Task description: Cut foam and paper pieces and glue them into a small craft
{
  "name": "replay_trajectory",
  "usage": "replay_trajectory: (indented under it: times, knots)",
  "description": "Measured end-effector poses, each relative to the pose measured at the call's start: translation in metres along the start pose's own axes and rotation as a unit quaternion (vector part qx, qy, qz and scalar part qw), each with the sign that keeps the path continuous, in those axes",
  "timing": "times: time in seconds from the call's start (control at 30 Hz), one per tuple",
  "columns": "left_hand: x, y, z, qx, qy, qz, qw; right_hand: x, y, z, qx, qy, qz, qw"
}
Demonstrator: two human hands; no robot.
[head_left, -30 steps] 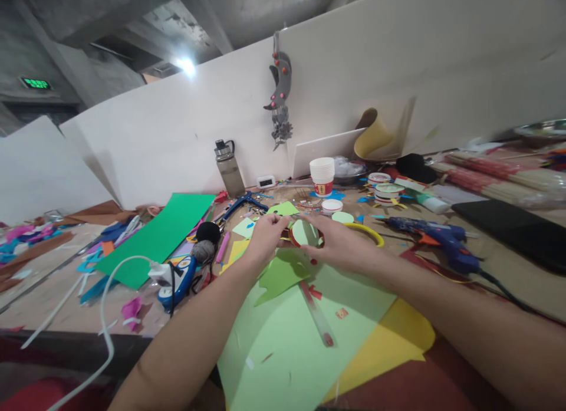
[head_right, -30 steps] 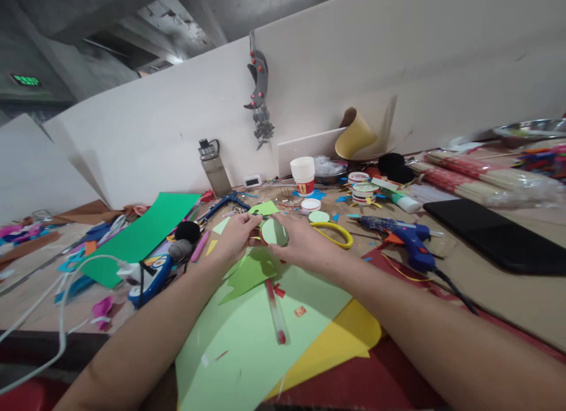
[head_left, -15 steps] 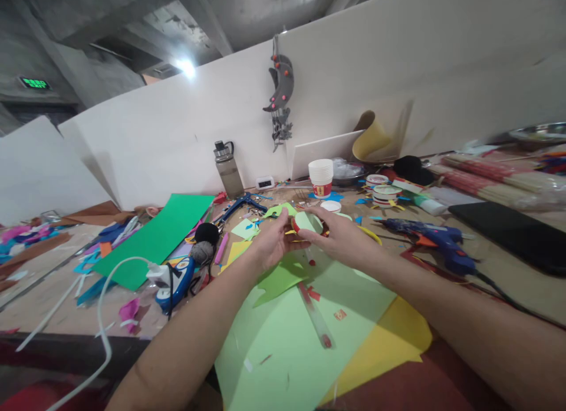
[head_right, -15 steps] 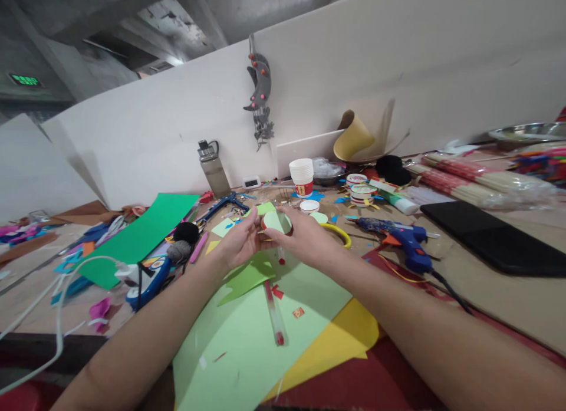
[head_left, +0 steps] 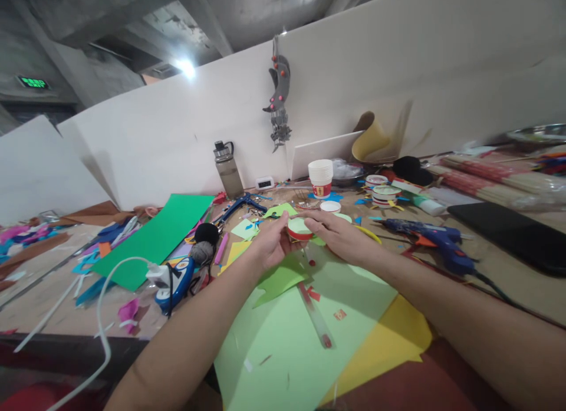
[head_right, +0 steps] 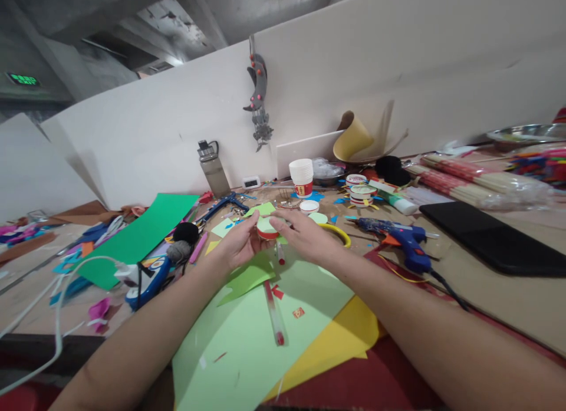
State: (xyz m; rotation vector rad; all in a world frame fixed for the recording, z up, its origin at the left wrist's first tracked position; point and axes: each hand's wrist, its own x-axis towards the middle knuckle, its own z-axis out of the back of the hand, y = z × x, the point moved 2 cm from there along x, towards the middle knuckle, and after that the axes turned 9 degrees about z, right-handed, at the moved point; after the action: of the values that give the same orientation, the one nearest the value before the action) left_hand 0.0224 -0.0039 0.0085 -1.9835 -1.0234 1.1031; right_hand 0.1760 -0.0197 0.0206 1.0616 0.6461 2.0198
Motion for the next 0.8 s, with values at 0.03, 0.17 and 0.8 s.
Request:
replay_trajectory:
  times: [0.03, 0.17, 0.8]
  knots:
    - [0.0, 0.0, 0.0, -0.003, -0.006, -0.004, 1.0, 0.0, 0.002, 0.001, 0.013, 0.003, 0.004, 1.0]
    - [0.001, -0.001, 0.0, -0.008, -0.024, -0.012, 1.0, -0.004, 0.006, 0.002, 0.08, 0.01, -0.088, 0.993]
    - [0.002, -0.007, 0.012, 0.181, -0.016, -0.154, 0.971, -0.001, -0.018, -0.004, 0.102, -0.039, -0.129, 0.986]
